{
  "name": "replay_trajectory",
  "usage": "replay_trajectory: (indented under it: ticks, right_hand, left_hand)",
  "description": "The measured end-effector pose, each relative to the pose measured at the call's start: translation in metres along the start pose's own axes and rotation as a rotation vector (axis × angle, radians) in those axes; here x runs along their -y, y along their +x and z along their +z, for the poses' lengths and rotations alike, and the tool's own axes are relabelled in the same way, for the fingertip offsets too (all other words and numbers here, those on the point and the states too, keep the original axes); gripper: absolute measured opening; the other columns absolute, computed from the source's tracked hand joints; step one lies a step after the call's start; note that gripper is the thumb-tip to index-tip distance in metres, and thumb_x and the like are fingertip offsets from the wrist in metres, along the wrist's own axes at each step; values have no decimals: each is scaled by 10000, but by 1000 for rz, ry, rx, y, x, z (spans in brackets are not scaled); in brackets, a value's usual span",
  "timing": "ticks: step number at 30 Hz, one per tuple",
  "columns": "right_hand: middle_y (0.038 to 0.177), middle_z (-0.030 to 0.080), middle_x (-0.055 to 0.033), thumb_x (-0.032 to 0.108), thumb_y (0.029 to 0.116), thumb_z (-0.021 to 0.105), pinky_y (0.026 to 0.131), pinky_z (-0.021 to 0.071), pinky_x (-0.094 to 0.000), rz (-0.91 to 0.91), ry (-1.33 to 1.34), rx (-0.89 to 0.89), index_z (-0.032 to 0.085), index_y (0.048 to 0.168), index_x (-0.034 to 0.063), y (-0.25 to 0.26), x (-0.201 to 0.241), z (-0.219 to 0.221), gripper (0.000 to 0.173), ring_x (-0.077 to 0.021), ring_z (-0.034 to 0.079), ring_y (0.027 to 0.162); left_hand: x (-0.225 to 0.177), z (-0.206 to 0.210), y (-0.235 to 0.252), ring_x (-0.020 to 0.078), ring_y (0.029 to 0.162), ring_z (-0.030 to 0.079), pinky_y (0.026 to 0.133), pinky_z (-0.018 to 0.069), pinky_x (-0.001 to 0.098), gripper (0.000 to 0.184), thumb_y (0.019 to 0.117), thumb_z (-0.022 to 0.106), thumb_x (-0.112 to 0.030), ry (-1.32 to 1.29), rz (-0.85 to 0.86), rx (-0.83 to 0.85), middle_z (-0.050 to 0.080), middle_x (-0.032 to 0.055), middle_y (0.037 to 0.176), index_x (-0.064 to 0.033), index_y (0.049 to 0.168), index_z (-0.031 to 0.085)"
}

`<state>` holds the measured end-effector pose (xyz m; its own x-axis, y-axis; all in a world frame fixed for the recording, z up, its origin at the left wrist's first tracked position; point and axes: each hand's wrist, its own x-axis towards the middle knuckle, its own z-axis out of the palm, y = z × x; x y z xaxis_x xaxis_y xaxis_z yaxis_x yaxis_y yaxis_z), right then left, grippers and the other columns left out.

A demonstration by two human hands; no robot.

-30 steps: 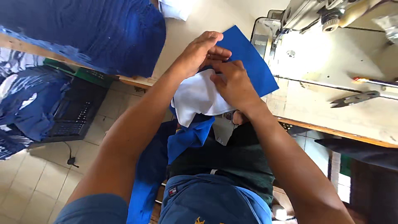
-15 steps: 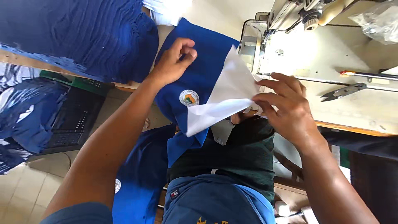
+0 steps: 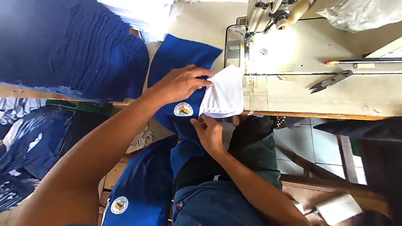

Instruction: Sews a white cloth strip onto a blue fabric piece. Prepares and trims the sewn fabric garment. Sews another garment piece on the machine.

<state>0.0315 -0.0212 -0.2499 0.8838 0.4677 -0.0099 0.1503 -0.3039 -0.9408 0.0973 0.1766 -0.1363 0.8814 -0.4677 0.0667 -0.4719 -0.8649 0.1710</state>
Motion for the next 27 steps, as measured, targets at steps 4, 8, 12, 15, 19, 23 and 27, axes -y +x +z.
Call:
replay_trajectory:
  ticks: [4, 8, 12, 15, 19, 23, 27]
  right_hand:
    - [917, 706, -103, 230, 930, 724, 741, 589, -283, -126, 141, -130, 774, 855, 41, 1, -4, 8, 210, -139, 683, 817]
    - [932, 721, -97, 173, 996, 615, 821, 583, -290, -273, 259, -2, 727, 921, -3, -27, 12, -57, 222, -122, 694, 914]
    - [852, 695, -5, 156, 1060, 542, 723, 572, -212, -194, 388, 279, 683, 1029, 6, -36, 57, -169, 209, -20, 662, 777]
    - [729, 622, 76, 178, 1043, 582, 572, 485, -116, -350, 237, 393, 692, 950, 58, -36, 94, -257, 187, 49, 571, 648]
    - [668, 620, 114, 238, 1020, 618, 469, 450, -98, -418, -113, 425, 717, 874, 121, -19, 118, -336, 212, 62, 558, 571]
    - [608, 632, 85, 287, 1017, 614, 434, 446, -153, -136, -335, 555, 737, 818, 166, 19, 99, -373, 264, 25, 567, 516]
    - [705, 677, -26, 350, 1017, 642, 599, 513, -403, -40, -612, 364, 763, 870, 126, 47, 43, -373, 294, -147, 637, 651]
  left_hand:
    - [-5, 0, -10, 338, 1083, 670, 834, 578, 533, 269, 1063, 539, -209, 37, -67, -35, 677, 126, 1184, -156, 1247, 729]
    - [-22, -3, -28, 350, 1036, 661, 837, 562, 534, 227, 977, 585, -220, 52, -64, -101, 678, 152, 1095, -79, 1023, 756]
    - [-59, -27, -39, 261, 1237, 596, 1067, 479, 475, 297, 1021, 507, -284, -324, -45, -328, 669, 108, 1197, -39, 992, 672]
    - [-109, -53, -39, -56, 916, 629, 793, 533, 148, 232, 1077, 493, -424, -677, -61, -438, 648, -159, 975, -244, 1039, 636]
    - [-143, -70, -12, -103, 727, 592, 640, 495, 88, 248, 1033, 614, -406, -514, -91, -443, 655, -139, 834, -170, 993, 680]
    - [-143, -54, 43, -5, 835, 669, 747, 581, 185, 230, 996, 673, -288, -366, -85, -400, 723, -21, 959, -77, 1050, 747]
    - [-139, -11, 87, 131, 768, 641, 673, 544, 348, 319, 1023, 620, -382, -291, -163, -319, 681, 34, 896, -94, 948, 736]
